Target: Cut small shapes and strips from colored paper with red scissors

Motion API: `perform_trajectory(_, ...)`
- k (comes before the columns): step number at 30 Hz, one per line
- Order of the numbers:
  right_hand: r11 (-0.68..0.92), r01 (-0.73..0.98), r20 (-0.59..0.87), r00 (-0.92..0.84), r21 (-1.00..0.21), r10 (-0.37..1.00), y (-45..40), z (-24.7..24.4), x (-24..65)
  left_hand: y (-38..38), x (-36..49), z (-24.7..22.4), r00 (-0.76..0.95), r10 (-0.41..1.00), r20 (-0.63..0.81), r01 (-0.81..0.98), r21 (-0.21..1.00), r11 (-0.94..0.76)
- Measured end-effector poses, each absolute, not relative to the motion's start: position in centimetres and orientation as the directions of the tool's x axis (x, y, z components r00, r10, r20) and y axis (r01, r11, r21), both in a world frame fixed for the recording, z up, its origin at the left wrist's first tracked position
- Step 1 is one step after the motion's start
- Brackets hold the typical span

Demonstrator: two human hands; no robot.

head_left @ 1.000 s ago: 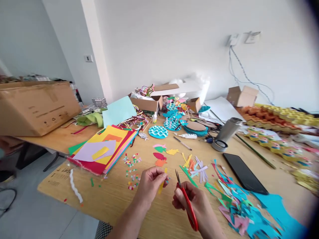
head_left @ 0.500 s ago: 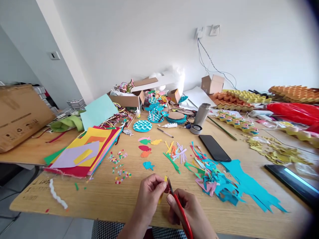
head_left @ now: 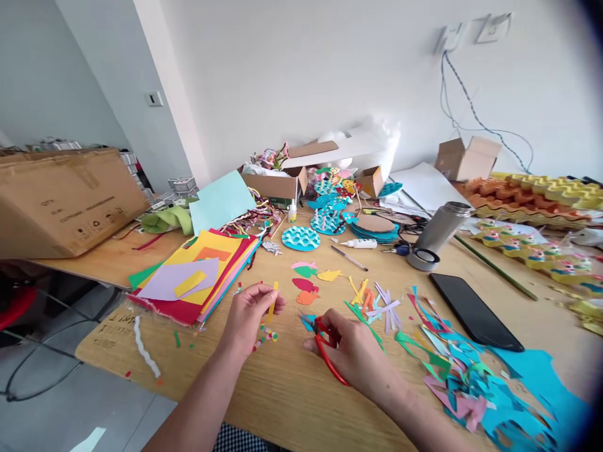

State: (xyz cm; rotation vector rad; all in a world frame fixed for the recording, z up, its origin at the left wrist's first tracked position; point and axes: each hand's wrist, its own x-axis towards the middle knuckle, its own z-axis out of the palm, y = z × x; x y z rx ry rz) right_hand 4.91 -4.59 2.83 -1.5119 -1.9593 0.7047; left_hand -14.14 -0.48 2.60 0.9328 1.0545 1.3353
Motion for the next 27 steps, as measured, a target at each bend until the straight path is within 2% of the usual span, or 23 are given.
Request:
perform_trajectory(3, 0.349, 0.767, 0.103, -0.352, -0.538, 0.930, -4.0, 2.0, 4.6, 0.6, -15.0, 2.5, -0.001, 0.996, -0.084, -0.259, 0.963, 0.081)
perform_trajectory(6, 0.317, 0.826, 0.047, -0.335, -0.466, 0.941, -3.3, 0.9, 5.0, 1.1, -15.1, 2.5, 0.085, 0.988, -0.127, -0.250, 0.957, 0.144)
perform_trajectory(8, 0.252, 0.822, 0.062, -0.257, -0.510, 0.964, -2.7, 0.6, 5.3, 1.3, -14.9, 2.6, 0.152, 0.974, -0.167, -0.239, 0.950, 0.201)
perform_trajectory(10, 0.129, 0.726, 0.050, -0.130, -0.675, 0.990, -2.1, 0.8, 5.1, 1.3, -14.4, 2.8, 0.203, 0.957, -0.205, -0.222, 0.943, 0.249)
perform_trajectory(12, -0.028, 0.473, -0.046, -0.026, -0.881, 0.999, -1.8, 1.4, 4.3, 1.3, -13.8, 2.7, 0.226, 0.949, -0.219, -0.215, 0.939, 0.268)
perform_trajectory(14, -0.146, 0.183, -0.154, -0.029, -0.972, 0.988, -1.9, 2.0, 2.9, 1.3, -13.3, 2.3, 0.226, 0.951, -0.210, -0.235, 0.936, 0.263)
perform_trajectory(20, -0.320, -0.047, -0.303, -0.216, -0.946, 0.928, -2.7, 0.1, -0.5, 1.2, -13.3, 0.4, 0.158, 0.962, -0.223, -0.296, 0.918, 0.262)
perform_trajectory(27, -0.332, -0.056, -0.309, -0.249, -0.941, 0.918, -3.1, -1.5, -0.2, 1.0, -13.3, 0.7, 0.074, 0.963, -0.260, -0.246, 0.931, 0.270)
